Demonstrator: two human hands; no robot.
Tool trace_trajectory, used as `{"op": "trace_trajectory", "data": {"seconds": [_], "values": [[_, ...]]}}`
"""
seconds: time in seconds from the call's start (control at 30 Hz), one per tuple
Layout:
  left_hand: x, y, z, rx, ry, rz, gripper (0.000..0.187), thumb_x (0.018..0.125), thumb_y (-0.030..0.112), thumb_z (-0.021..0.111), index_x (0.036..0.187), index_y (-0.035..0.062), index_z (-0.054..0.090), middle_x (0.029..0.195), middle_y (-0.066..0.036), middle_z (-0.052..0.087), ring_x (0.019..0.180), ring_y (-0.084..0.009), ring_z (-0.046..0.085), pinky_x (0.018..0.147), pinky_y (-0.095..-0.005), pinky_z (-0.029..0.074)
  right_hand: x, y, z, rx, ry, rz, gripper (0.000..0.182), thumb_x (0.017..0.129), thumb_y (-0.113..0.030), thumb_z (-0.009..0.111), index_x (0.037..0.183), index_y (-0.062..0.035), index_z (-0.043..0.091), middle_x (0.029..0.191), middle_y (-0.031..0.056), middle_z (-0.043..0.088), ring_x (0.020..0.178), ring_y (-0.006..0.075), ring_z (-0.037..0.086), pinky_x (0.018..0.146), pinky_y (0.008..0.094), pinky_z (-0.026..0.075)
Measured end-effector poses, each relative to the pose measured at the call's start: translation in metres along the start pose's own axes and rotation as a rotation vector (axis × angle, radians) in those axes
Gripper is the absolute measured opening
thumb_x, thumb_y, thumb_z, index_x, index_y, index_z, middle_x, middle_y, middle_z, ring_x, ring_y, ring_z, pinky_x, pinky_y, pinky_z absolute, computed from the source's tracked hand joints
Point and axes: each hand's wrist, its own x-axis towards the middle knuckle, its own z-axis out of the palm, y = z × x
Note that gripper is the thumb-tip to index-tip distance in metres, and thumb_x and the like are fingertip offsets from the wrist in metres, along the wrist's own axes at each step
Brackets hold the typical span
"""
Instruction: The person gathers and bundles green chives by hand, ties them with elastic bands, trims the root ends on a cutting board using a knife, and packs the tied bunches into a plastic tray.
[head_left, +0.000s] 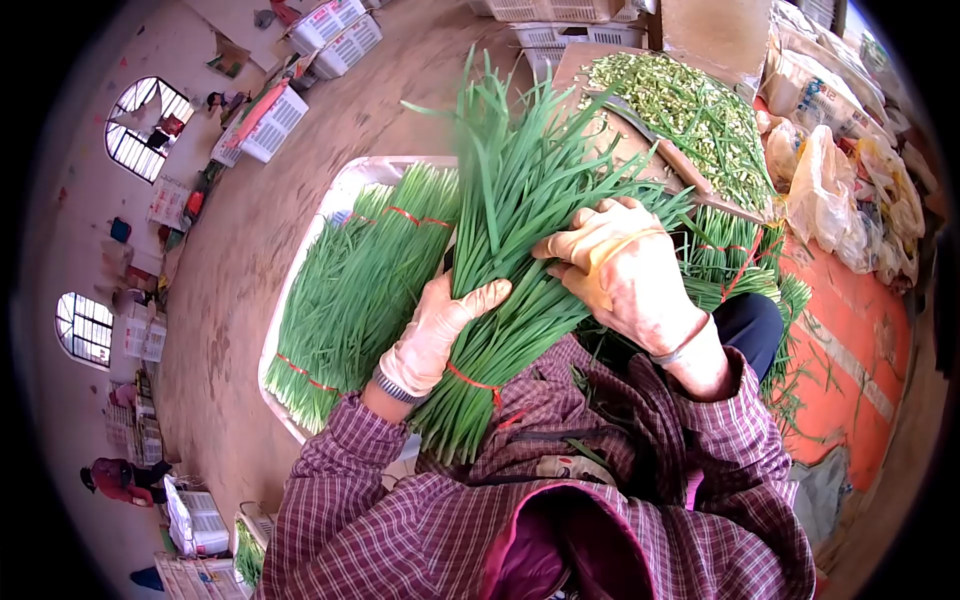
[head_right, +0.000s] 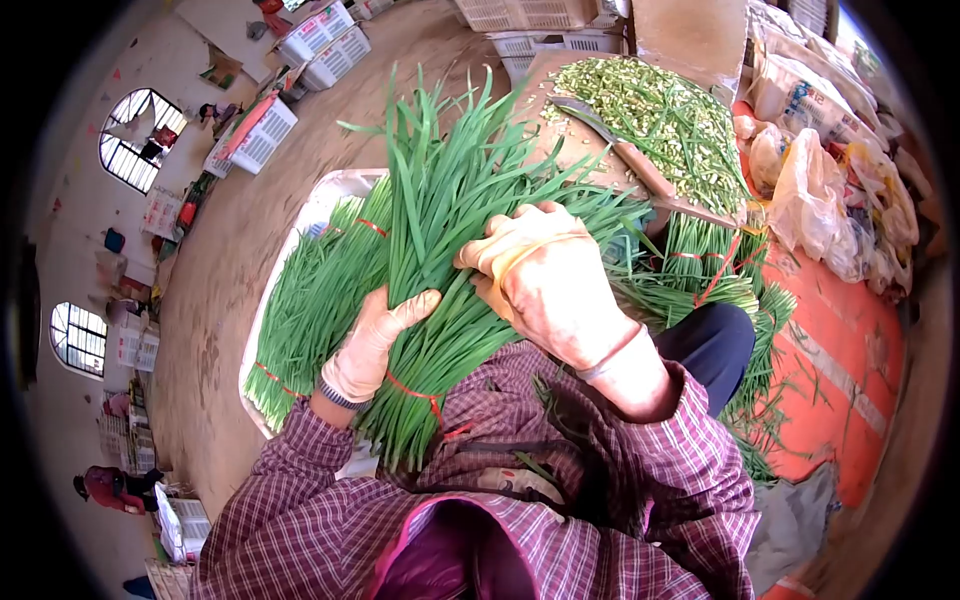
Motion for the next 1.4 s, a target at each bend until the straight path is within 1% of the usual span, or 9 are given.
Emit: {"op": "trace_trajectory", "data": {"seconds": [0.27, 0.53, 0.63, 0.8, 0.93, 1.13, 1.2, 1.33, 1.4], "values": [[0.008, 0.012, 0.004, -0.133, -0.065, -0.022, 0.056, 0.093, 0.031, 0.074, 0.138, 0.0020, 0.055, 0.126, -0.006, 0.065, 0.112, -0.0166, 0.061, 0.099, -0.0331, 0.049, 0.016, 0.012, 0.007, -0.216, -0.120, -0.165, 0.020, 0.075, -0.026, 0.070, 0.096, -0.0255, 0.067, 0.088, 0.0021, 0.057, 0.090, 0.0237, 0.058, 0.083, 0.0396, 0.044], [0.036, 0.011, 0.004, -0.295, -0.065, 0.107, 0.058, 0.094, 0.032, 0.075, 0.140, 0.0059, 0.051, 0.125, -0.003, 0.062, 0.113, -0.0137, 0.057, 0.100, -0.0313, 0.047, 0.042, -0.014, -0.019, -0.301, 0.065, -0.169, 0.013, 0.074, -0.022, 0.066, 0.086, -0.0241, 0.064, 0.094, -0.0019, 0.061, 0.093, 0.0212, 0.060, 0.081, 0.0368, 0.048], [0.044, 0.010, 0.001, -0.316, -0.063, 0.246, 0.047, 0.096, 0.032, 0.071, 0.132, 0.0031, 0.060, 0.122, -0.004, 0.065, 0.113, -0.0152, 0.059, 0.101, -0.0328, 0.047, 0.040, -0.031, -0.018, -0.241, 0.122, -0.103, 0.023, 0.069, -0.016, 0.076, 0.090, -0.0242, 0.075, 0.119, -0.0047, 0.068, 0.106, 0.0259, 0.064, 0.086, 0.0399, 0.053], [0.084, -0.019, -0.016, -0.277, -0.148, 0.340, 0.042, 0.099, 0.033, 0.066, 0.126, 0.0005, 0.064, 0.121, -0.007, 0.068, 0.112, -0.0163, 0.061, 0.102, -0.0337, 0.047, 0.041, -0.049, -0.019, 0.323, 0.095, -0.069, 0.017, 0.068, -0.003, 0.069, 0.084, -0.0097, 0.070, 0.108, 0.0083, 0.071, 0.097, 0.0274, 0.067, 0.084, 0.0371, 0.054], [0.066, 0.029, 0.017, -0.246, 0.120, 0.279, 0.043, 0.096, 0.033, 0.071, 0.123, 0.0001, 0.066, 0.109, -0.007, 0.071, 0.099, -0.0146, 0.066, 0.088, -0.0310, 0.054, 0.007, -0.058, 0.018, 0.666, -0.058, -0.163, 0.008, 0.081, -0.002, 0.068, 0.088, -0.0011, 0.066, 0.096, 0.0115, 0.064, 0.086, 0.0309, 0.067, 0.074, 0.0363, 0.054], [0.075, 0.021, 0.028, -0.367, 0.190, 0.347, 0.052, 0.093, 0.040, 0.075, 0.124, 0.0005, 0.064, 0.111, -0.007, 0.070, 0.096, -0.0150, 0.065, 0.088, -0.0302, 0.054, -0.034, -0.072, 0.018, 1.289, -0.335, 0.272, 0.015, 0.100, -0.003, 0.055, 0.093, 0.0056, 0.064, 0.094, 0.0120, 0.062, 0.081, 0.0251, 0.067, 0.076, 0.0354, 0.054], [0.083, 0.019, 0.031, -0.351, 0.324, 0.389, 0.053, 0.092, 0.040, 0.076, 0.125, 0.0000, 0.064, 0.113, -0.006, 0.069, 0.096, -0.0153, 0.065, 0.091, -0.0298, 0.052, -0.050, -0.064, 0.013, 1.146, -0.575, 0.021, 0.016, 0.097, -0.011, 0.062, 0.097, 0.0027, 0.071, 0.113, 0.0137, 0.071, 0.099, 0.0282, 0.071, 0.085, 0.0356, 0.058], [0.086, 0.012, 0.043, -0.405, 0.324, 0.429, 0.046, 0.094, 0.033, 0.075, 0.123, -0.0007, 0.066, 0.116, -0.005, 0.069, 0.103, -0.0139, 0.064, 0.095, -0.0305, 0.051, -0.023, -0.036, -0.031, 0.655, -0.222, 0.102, 0.013, 0.082, -0.007, 0.067, 0.091, -0.0013, 0.075, 0.111, 0.0140, 0.073, 0.099, 0.0308, 0.071, 0.083, 0.0369, 0.058], [0.084, 0.015, 0.053, -0.363, 0.350, 0.467, 0.036, 0.097, 0.025, 0.072, 0.122, 0.0000, 0.065, 0.115, -0.004, 0.069, 0.103, -0.0121, 0.064, 0.095, -0.0283, 0.051, -0.003, -0.022, -0.036, 0.436, 0.039, 0.288, 0.017, 0.090, -0.014, 0.068, 0.089, 0.0016, 0.073, 0.105, 0.0155, 0.072, 0.084, 0.0308, 0.070, 0.072, 0.0373, 0.055]]}}
